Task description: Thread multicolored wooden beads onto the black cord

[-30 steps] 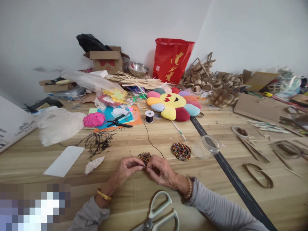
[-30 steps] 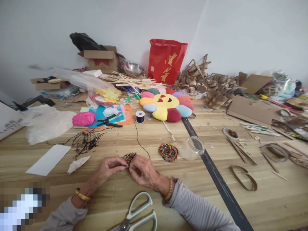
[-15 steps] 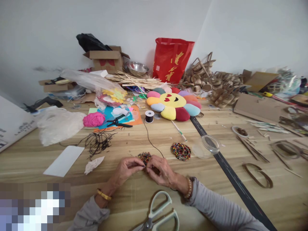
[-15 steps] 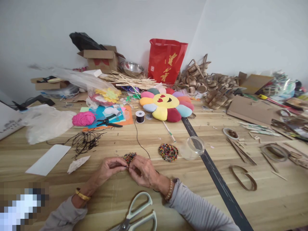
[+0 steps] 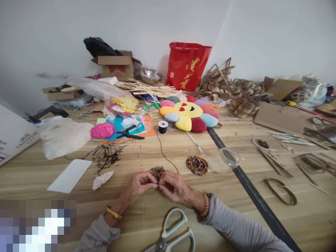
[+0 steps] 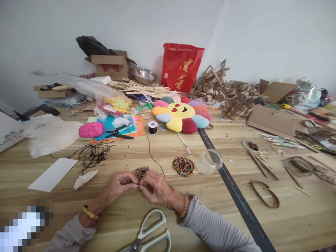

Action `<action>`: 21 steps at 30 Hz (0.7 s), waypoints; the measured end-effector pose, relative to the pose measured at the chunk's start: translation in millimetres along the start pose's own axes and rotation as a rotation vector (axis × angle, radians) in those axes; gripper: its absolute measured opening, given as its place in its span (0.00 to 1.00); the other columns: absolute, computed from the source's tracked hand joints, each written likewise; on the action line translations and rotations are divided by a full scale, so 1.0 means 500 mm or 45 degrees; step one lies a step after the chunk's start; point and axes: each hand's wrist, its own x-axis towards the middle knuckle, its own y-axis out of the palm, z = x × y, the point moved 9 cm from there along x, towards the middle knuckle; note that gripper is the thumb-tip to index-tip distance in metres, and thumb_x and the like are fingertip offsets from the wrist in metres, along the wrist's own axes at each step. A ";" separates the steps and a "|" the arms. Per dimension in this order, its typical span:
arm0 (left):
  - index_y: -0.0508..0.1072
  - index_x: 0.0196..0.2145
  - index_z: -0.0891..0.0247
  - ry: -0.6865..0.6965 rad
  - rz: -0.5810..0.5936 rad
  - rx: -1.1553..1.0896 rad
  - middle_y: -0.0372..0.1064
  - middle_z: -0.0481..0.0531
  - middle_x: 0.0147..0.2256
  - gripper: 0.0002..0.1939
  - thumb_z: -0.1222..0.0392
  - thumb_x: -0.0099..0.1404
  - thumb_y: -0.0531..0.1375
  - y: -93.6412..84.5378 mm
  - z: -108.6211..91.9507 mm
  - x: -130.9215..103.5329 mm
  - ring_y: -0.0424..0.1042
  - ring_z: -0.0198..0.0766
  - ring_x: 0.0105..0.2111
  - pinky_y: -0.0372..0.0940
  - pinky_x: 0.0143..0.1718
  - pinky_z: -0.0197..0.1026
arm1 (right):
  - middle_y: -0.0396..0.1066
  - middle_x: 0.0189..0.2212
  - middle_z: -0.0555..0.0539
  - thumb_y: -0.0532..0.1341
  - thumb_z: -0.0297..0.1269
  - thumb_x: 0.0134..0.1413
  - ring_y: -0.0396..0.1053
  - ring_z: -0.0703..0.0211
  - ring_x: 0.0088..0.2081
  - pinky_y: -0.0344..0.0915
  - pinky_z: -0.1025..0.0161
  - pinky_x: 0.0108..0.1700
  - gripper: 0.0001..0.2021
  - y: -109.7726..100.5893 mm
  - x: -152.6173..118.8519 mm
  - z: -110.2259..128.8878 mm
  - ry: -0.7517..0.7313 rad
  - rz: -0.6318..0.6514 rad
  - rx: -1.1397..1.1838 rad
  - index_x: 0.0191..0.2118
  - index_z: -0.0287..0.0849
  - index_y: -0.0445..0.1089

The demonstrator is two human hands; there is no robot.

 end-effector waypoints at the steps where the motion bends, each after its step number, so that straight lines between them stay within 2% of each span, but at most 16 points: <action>1: 0.74 0.23 0.68 0.006 0.004 -0.002 0.73 0.50 0.24 0.10 0.59 0.47 0.69 0.000 0.000 0.001 0.70 0.36 0.26 0.64 0.32 0.37 | 0.66 0.27 0.47 0.54 0.29 0.57 0.63 0.61 0.29 0.61 0.64 0.31 0.04 -0.001 0.000 0.001 -0.003 -0.003 0.006 0.32 0.41 0.61; 4: 0.74 0.22 0.68 0.035 0.012 0.012 0.72 0.50 0.23 0.10 0.59 0.48 0.68 0.001 -0.004 0.002 0.69 0.36 0.26 0.63 0.31 0.37 | 0.66 0.28 0.46 0.55 0.30 0.56 0.63 0.60 0.31 0.62 0.63 0.33 0.01 -0.007 0.001 0.004 -0.020 -0.032 0.030 0.34 0.41 0.61; 7: 0.74 0.22 0.67 0.134 0.033 0.061 0.72 0.51 0.25 0.10 0.57 0.51 0.67 0.009 -0.021 0.000 0.69 0.37 0.28 0.63 0.33 0.37 | 0.66 0.29 0.46 0.57 0.31 0.55 0.64 0.60 0.33 0.64 0.63 0.34 0.03 -0.008 0.002 0.010 -0.056 -0.041 0.048 0.36 0.41 0.61; 10: 0.75 0.22 0.67 0.231 0.055 0.117 0.71 0.52 0.26 0.11 0.57 0.54 0.66 0.017 -0.037 -0.003 0.68 0.37 0.29 0.62 0.35 0.38 | 0.67 0.30 0.46 0.57 0.31 0.56 0.64 0.60 0.33 0.64 0.63 0.35 0.02 -0.004 0.003 0.013 -0.082 -0.024 0.026 0.35 0.41 0.61; 13: 0.73 0.22 0.67 0.222 0.041 0.099 0.69 0.51 0.25 0.12 0.55 0.54 0.65 0.011 -0.035 -0.002 0.67 0.37 0.28 0.62 0.34 0.37 | 0.66 0.27 0.47 0.55 0.30 0.55 0.63 0.60 0.31 0.63 0.63 0.34 0.02 -0.003 0.002 0.012 -0.100 0.001 -0.004 0.33 0.42 0.60; 18: 0.71 0.21 0.67 0.179 0.002 -0.018 0.66 0.49 0.24 0.13 0.53 0.53 0.65 -0.013 -0.024 0.001 0.64 0.36 0.28 0.61 0.32 0.36 | 0.64 0.24 0.50 0.56 0.31 0.53 0.61 0.62 0.28 0.61 0.64 0.33 0.04 0.004 -0.004 0.007 -0.114 0.238 -0.008 0.29 0.43 0.59; 21: 0.71 0.21 0.67 0.162 -0.004 -0.049 0.67 0.50 0.25 0.13 0.53 0.52 0.66 -0.017 -0.021 0.000 0.65 0.36 0.29 0.60 0.32 0.36 | 0.62 0.23 0.51 0.54 0.31 0.55 0.59 0.64 0.25 0.59 0.66 0.30 0.07 -0.021 0.001 -0.012 0.016 0.280 0.000 0.27 0.42 0.60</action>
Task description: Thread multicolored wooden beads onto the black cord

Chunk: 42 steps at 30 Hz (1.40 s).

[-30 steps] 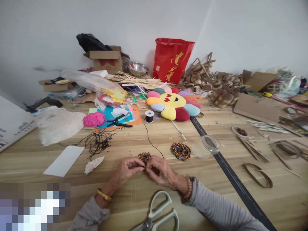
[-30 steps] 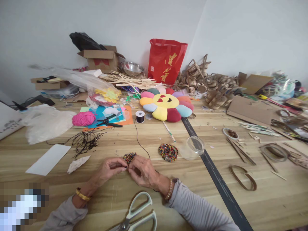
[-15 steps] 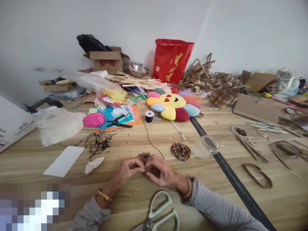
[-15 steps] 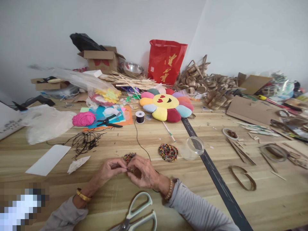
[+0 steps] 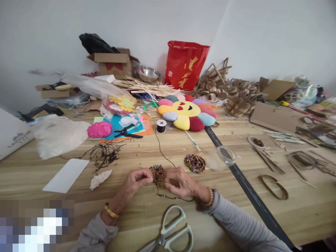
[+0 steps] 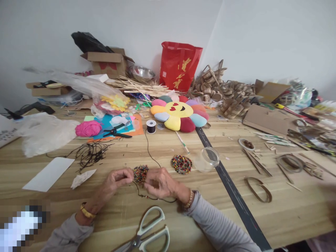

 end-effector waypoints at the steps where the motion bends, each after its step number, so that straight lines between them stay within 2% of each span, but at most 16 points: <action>1: 0.71 0.21 0.67 -0.001 0.000 0.002 0.67 0.50 0.25 0.13 0.54 0.52 0.66 0.000 0.000 0.000 0.65 0.36 0.29 0.60 0.32 0.36 | 0.63 0.23 0.51 0.54 0.31 0.56 0.59 0.64 0.25 0.58 0.66 0.29 0.07 -0.014 0.001 -0.009 0.066 -0.023 0.019 0.27 0.41 0.61; 3: 0.72 0.21 0.67 0.007 0.008 0.009 0.67 0.50 0.24 0.13 0.54 0.52 0.66 0.003 -0.001 -0.001 0.64 0.36 0.28 0.60 0.32 0.36 | 0.63 0.24 0.51 0.55 0.31 0.56 0.60 0.66 0.25 0.58 0.68 0.28 0.06 -0.036 0.002 -0.022 0.176 -0.042 0.055 0.28 0.40 0.62; 5: 0.72 0.21 0.67 0.018 0.012 0.002 0.67 0.50 0.25 0.12 0.55 0.52 0.66 0.003 -0.002 -0.001 0.65 0.36 0.29 0.60 0.33 0.36 | 0.64 0.25 0.52 0.58 0.32 0.55 0.60 0.67 0.24 0.57 0.70 0.26 0.03 -0.039 0.005 -0.025 0.242 0.024 0.056 0.31 0.39 0.64; 8: 0.72 0.21 0.67 0.026 0.005 -0.022 0.67 0.50 0.25 0.12 0.56 0.53 0.66 0.000 -0.002 -0.002 0.65 0.36 0.29 0.60 0.33 0.36 | 0.66 0.26 0.53 0.62 0.32 0.52 0.61 0.67 0.25 0.57 0.71 0.26 0.05 -0.011 0.009 -0.002 0.201 0.216 0.000 0.35 0.40 0.66; 10: 0.71 0.21 0.66 0.028 -0.018 -0.023 0.67 0.50 0.25 0.12 0.55 0.53 0.66 -0.005 -0.002 -0.003 0.65 0.37 0.30 0.61 0.33 0.36 | 0.68 0.27 0.53 0.64 0.31 0.51 0.63 0.67 0.27 0.58 0.70 0.29 0.05 0.017 0.008 0.023 0.119 0.322 -0.054 0.33 0.42 0.67; 13: 0.71 0.21 0.66 0.027 -0.033 -0.003 0.68 0.50 0.26 0.13 0.54 0.53 0.66 -0.008 -0.002 -0.004 0.66 0.37 0.30 0.62 0.34 0.37 | 0.69 0.28 0.52 0.64 0.32 0.51 0.64 0.66 0.26 0.57 0.69 0.28 0.05 0.049 0.005 0.044 0.076 0.357 -0.205 0.29 0.42 0.65; 17: 0.72 0.21 0.66 0.038 -0.027 -0.013 0.68 0.50 0.26 0.13 0.54 0.52 0.66 -0.009 -0.004 -0.003 0.66 0.37 0.31 0.62 0.34 0.37 | 0.69 0.30 0.50 0.61 0.29 0.52 0.66 0.64 0.29 0.59 0.68 0.30 0.04 0.067 0.001 0.053 0.042 0.347 -0.327 0.29 0.42 0.65; 21: 0.72 0.21 0.66 0.089 -0.003 -0.049 0.67 0.49 0.25 0.12 0.55 0.54 0.65 -0.009 -0.012 -0.002 0.64 0.35 0.28 0.60 0.33 0.36 | 0.69 0.29 0.51 0.60 0.24 0.51 0.66 0.65 0.30 0.58 0.69 0.29 0.07 0.052 -0.015 0.044 0.080 0.435 -0.291 0.27 0.41 0.65; 24: 0.72 0.20 0.67 0.086 0.009 -0.055 0.66 0.49 0.24 0.13 0.55 0.53 0.66 -0.007 -0.015 0.000 0.64 0.35 0.28 0.60 0.32 0.36 | 0.69 0.26 0.53 0.62 0.23 0.49 0.64 0.66 0.26 0.55 0.68 0.26 0.08 0.029 -0.037 0.030 0.125 0.507 -0.291 0.26 0.42 0.65; 26: 0.72 0.21 0.67 0.072 0.023 -0.056 0.67 0.50 0.24 0.13 0.54 0.52 0.67 -0.002 -0.015 0.001 0.65 0.35 0.27 0.60 0.31 0.36 | 0.68 0.25 0.53 0.63 0.24 0.49 0.63 0.66 0.25 0.55 0.67 0.25 0.08 0.007 -0.044 0.025 0.137 0.473 -0.265 0.26 0.42 0.66; 28: 0.73 0.21 0.68 0.064 0.045 -0.046 0.68 0.51 0.24 0.14 0.53 0.51 0.67 0.005 -0.015 0.003 0.65 0.35 0.27 0.60 0.30 0.36 | 0.68 0.26 0.52 0.64 0.28 0.49 0.63 0.65 0.25 0.56 0.67 0.26 0.06 -0.020 -0.039 0.019 0.188 0.335 -0.177 0.28 0.43 0.67; 31: 0.73 0.21 0.68 0.074 0.062 0.009 0.69 0.52 0.25 0.15 0.52 0.51 0.68 0.014 -0.016 0.002 0.67 0.36 0.27 0.61 0.31 0.37 | 0.67 0.25 0.53 0.64 0.32 0.51 0.62 0.67 0.24 0.57 0.69 0.25 0.06 -0.036 -0.021 -0.004 0.399 0.152 0.059 0.35 0.42 0.69; 34: 0.74 0.23 0.68 0.118 0.055 0.099 0.70 0.52 0.26 0.13 0.54 0.54 0.66 0.019 -0.021 -0.002 0.68 0.37 0.29 0.62 0.33 0.38 | 0.68 0.27 0.53 0.64 0.35 0.51 0.63 0.68 0.25 0.58 0.71 0.26 0.10 -0.010 -0.001 -0.027 0.594 0.081 0.380 0.39 0.40 0.68; 38: 0.75 0.24 0.67 0.209 0.032 0.187 0.70 0.53 0.26 0.10 0.57 0.55 0.65 0.021 -0.032 -0.005 0.68 0.38 0.29 0.62 0.34 0.38 | 0.68 0.25 0.52 0.66 0.43 0.48 0.65 0.68 0.24 0.59 0.71 0.25 0.14 0.048 0.013 -0.051 0.727 0.030 0.948 0.35 0.37 0.67; 42: 0.74 0.24 0.68 0.209 0.019 0.263 0.69 0.53 0.26 0.08 0.59 0.56 0.63 0.022 -0.033 -0.003 0.69 0.38 0.29 0.62 0.34 0.38 | 0.66 0.21 0.53 0.67 0.48 0.43 0.62 0.69 0.21 0.57 0.71 0.23 0.19 0.070 0.008 -0.068 0.784 0.004 1.105 0.30 0.36 0.66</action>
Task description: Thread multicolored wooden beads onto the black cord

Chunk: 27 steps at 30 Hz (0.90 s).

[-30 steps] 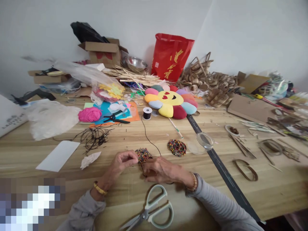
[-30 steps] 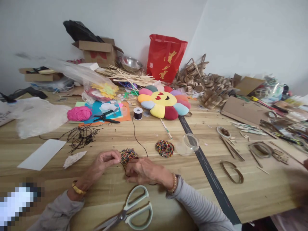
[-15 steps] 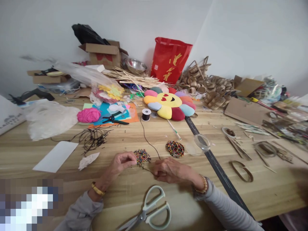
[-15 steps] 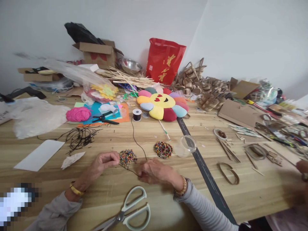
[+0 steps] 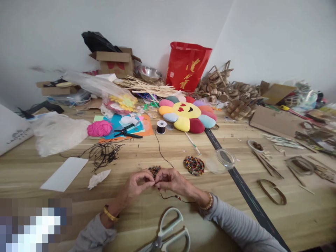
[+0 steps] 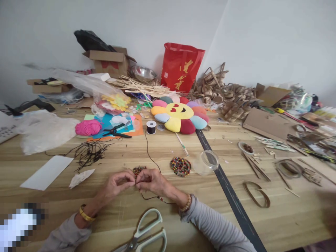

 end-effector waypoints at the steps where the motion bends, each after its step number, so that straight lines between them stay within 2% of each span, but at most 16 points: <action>1: 0.74 0.25 0.68 -0.005 0.007 0.014 0.69 0.53 0.26 0.08 0.59 0.56 0.63 0.001 0.000 0.000 0.69 0.38 0.29 0.62 0.34 0.38 | 0.66 0.21 0.53 0.67 0.49 0.44 0.62 0.70 0.21 0.57 0.71 0.24 0.19 0.000 -0.001 -0.001 0.004 0.000 0.003 0.30 0.36 0.67; 4: 0.74 0.26 0.67 -0.048 0.009 0.032 0.70 0.53 0.27 0.08 0.58 0.57 0.62 0.002 0.003 -0.001 0.69 0.39 0.30 0.62 0.35 0.38 | 0.65 0.21 0.53 0.66 0.49 0.44 0.61 0.70 0.21 0.57 0.70 0.25 0.18 -0.004 -0.005 0.004 0.002 -0.033 -0.012 0.30 0.37 0.67; 7: 0.72 0.29 0.67 -0.167 -0.035 0.089 0.69 0.51 0.27 0.10 0.56 0.58 0.60 -0.002 0.013 -0.005 0.68 0.38 0.30 0.62 0.34 0.37 | 0.64 0.21 0.53 0.67 0.47 0.44 0.59 0.69 0.22 0.56 0.70 0.26 0.17 -0.008 -0.009 0.011 -0.024 -0.083 -0.038 0.29 0.37 0.66; 9: 0.71 0.27 0.66 -0.210 -0.049 0.181 0.67 0.49 0.25 0.12 0.54 0.60 0.57 -0.003 0.011 -0.008 0.66 0.37 0.28 0.60 0.32 0.36 | 0.63 0.22 0.53 0.66 0.46 0.45 0.59 0.69 0.22 0.56 0.69 0.26 0.16 -0.005 -0.010 0.014 -0.039 -0.078 -0.040 0.29 0.38 0.65; 12: 0.68 0.23 0.65 -0.173 -0.005 0.306 0.63 0.46 0.22 0.16 0.51 0.62 0.54 0.007 -0.005 -0.005 0.62 0.35 0.26 0.58 0.30 0.35 | 0.63 0.21 0.54 0.66 0.46 0.45 0.59 0.69 0.23 0.56 0.69 0.26 0.16 0.000 -0.011 0.019 -0.058 -0.076 -0.055 0.29 0.38 0.64; 17: 0.66 0.20 0.65 -0.103 0.060 0.356 0.61 0.45 0.20 0.17 0.53 0.62 0.53 0.026 -0.028 0.006 0.61 0.33 0.24 0.58 0.29 0.34 | 0.63 0.21 0.54 0.66 0.46 0.44 0.58 0.69 0.23 0.55 0.70 0.26 0.17 0.000 -0.014 0.029 -0.061 -0.096 -0.061 0.30 0.38 0.64; 22: 0.67 0.21 0.65 -0.064 0.038 0.362 0.63 0.46 0.20 0.16 0.54 0.62 0.53 0.026 -0.031 0.016 0.62 0.33 0.23 0.58 0.28 0.33 | 0.67 0.24 0.52 0.68 0.45 0.42 0.62 0.68 0.24 0.58 0.70 0.27 0.18 -0.011 -0.014 0.031 -0.059 -0.142 0.028 0.33 0.38 0.63; 27: 0.68 0.21 0.66 -0.020 -0.004 0.391 0.65 0.46 0.20 0.16 0.54 0.62 0.54 0.024 -0.026 0.017 0.63 0.33 0.23 0.59 0.28 0.33 | 0.66 0.21 0.52 0.67 0.46 0.45 0.61 0.69 0.21 0.58 0.70 0.24 0.16 -0.017 -0.012 0.018 -0.058 -0.171 -0.006 0.30 0.37 0.65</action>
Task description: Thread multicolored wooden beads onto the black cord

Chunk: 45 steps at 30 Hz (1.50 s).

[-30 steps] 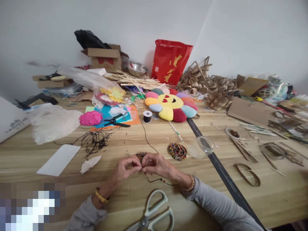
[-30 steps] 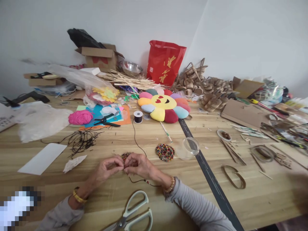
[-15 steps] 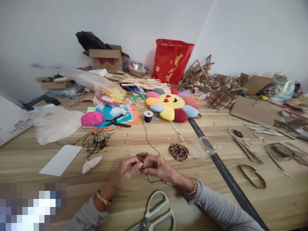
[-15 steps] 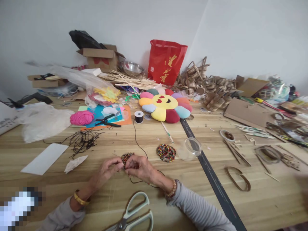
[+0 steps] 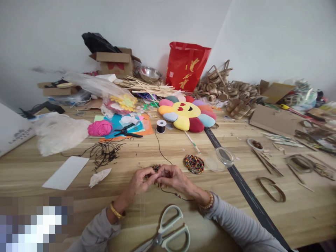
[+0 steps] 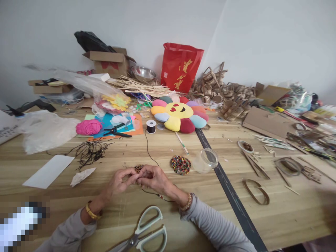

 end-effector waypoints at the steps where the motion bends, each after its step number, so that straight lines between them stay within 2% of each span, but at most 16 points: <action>1: 0.68 0.21 0.66 0.004 -0.009 0.009 0.65 0.46 0.21 0.16 0.54 0.62 0.54 0.000 0.001 -0.001 0.63 0.33 0.23 0.59 0.29 0.33 | 0.66 0.21 0.52 0.66 0.46 0.46 0.61 0.69 0.21 0.58 0.70 0.24 0.16 -0.001 0.000 -0.001 -0.007 0.001 -0.015 0.30 0.37 0.66; 7: 0.71 0.24 0.65 0.040 -0.032 0.056 0.70 0.48 0.24 0.12 0.57 0.62 0.57 -0.006 0.007 -0.010 0.67 0.34 0.25 0.62 0.31 0.34 | 0.65 0.22 0.52 0.64 0.45 0.49 0.59 0.68 0.23 0.55 0.70 0.26 0.14 -0.016 -0.006 0.016 -0.085 -0.027 -0.201 0.29 0.36 0.69; 12: 0.74 0.27 0.64 0.261 0.059 0.355 0.72 0.50 0.27 0.04 0.64 0.59 0.61 0.011 0.002 -0.024 0.69 0.37 0.31 0.63 0.35 0.38 | 0.61 0.22 0.53 0.64 0.45 0.49 0.55 0.69 0.23 0.52 0.70 0.25 0.14 -0.054 -0.013 0.009 -0.117 -0.191 -0.168 0.29 0.37 0.67; 16: 0.73 0.29 0.63 0.383 0.141 0.622 0.71 0.50 0.30 0.06 0.67 0.63 0.58 0.041 0.000 -0.039 0.69 0.38 0.33 0.64 0.40 0.42 | 0.59 0.19 0.55 0.64 0.49 0.47 0.52 0.69 0.21 0.50 0.70 0.23 0.16 -0.067 -0.015 -0.021 -0.075 -0.273 -0.100 0.30 0.39 0.66; 19: 0.73 0.30 0.63 0.438 0.128 0.739 0.71 0.50 0.31 0.09 0.66 0.66 0.54 0.053 -0.005 -0.043 0.69 0.38 0.35 0.64 0.44 0.44 | 0.59 0.19 0.55 0.64 0.51 0.46 0.51 0.69 0.20 0.49 0.70 0.21 0.18 -0.068 -0.015 -0.033 -0.076 -0.307 -0.084 0.29 0.39 0.65; 27: 0.73 0.31 0.63 0.469 0.155 0.852 0.71 0.52 0.33 0.13 0.66 0.68 0.50 0.057 -0.014 -0.036 0.69 0.41 0.36 0.64 0.45 0.48 | 0.60 0.21 0.53 0.64 0.50 0.47 0.51 0.69 0.20 0.49 0.69 0.22 0.17 -0.063 -0.012 -0.048 -0.072 -0.312 -0.110 0.30 0.38 0.66; 31: 0.72 0.31 0.63 0.456 0.161 0.870 0.70 0.52 0.33 0.12 0.66 0.68 0.51 0.058 -0.013 -0.035 0.69 0.41 0.37 0.64 0.46 0.47 | 0.62 0.23 0.52 0.64 0.47 0.48 0.56 0.67 0.23 0.54 0.68 0.25 0.15 -0.059 -0.011 -0.054 -0.097 -0.307 -0.157 0.33 0.38 0.67; 36: 0.73 0.31 0.63 0.457 0.100 0.793 0.71 0.51 0.32 0.11 0.67 0.67 0.52 0.052 -0.019 -0.035 0.69 0.40 0.35 0.63 0.47 0.47 | 0.65 0.26 0.49 0.59 0.41 0.55 0.61 0.63 0.28 0.58 0.66 0.31 0.10 -0.052 -0.020 -0.021 -0.252 -0.308 -0.449 0.31 0.38 0.68; 40: 0.73 0.29 0.64 0.388 -0.045 0.528 0.71 0.52 0.29 0.08 0.68 0.63 0.55 0.023 -0.018 -0.028 0.70 0.38 0.32 0.66 0.41 0.43 | 0.65 0.28 0.48 0.57 0.39 0.58 0.62 0.61 0.30 0.59 0.65 0.34 0.10 -0.037 -0.032 0.015 -0.454 -0.285 -0.627 0.31 0.39 0.67; 43: 0.73 0.26 0.65 0.239 -0.160 0.243 0.72 0.52 0.26 0.06 0.67 0.59 0.58 -0.005 0.002 -0.021 0.70 0.37 0.28 0.66 0.34 0.39 | 0.64 0.27 0.47 0.54 0.39 0.60 0.62 0.62 0.30 0.59 0.65 0.32 0.11 -0.029 -0.037 0.020 -0.502 -0.263 -0.671 0.31 0.40 0.67; 45: 0.73 0.26 0.66 0.083 -0.164 0.061 0.73 0.52 0.25 0.04 0.65 0.57 0.59 -0.012 0.027 -0.018 0.71 0.37 0.28 0.66 0.32 0.38 | 0.64 0.27 0.48 0.54 0.39 0.61 0.62 0.62 0.29 0.59 0.65 0.32 0.11 -0.027 -0.040 0.021 -0.516 -0.271 -0.690 0.31 0.40 0.67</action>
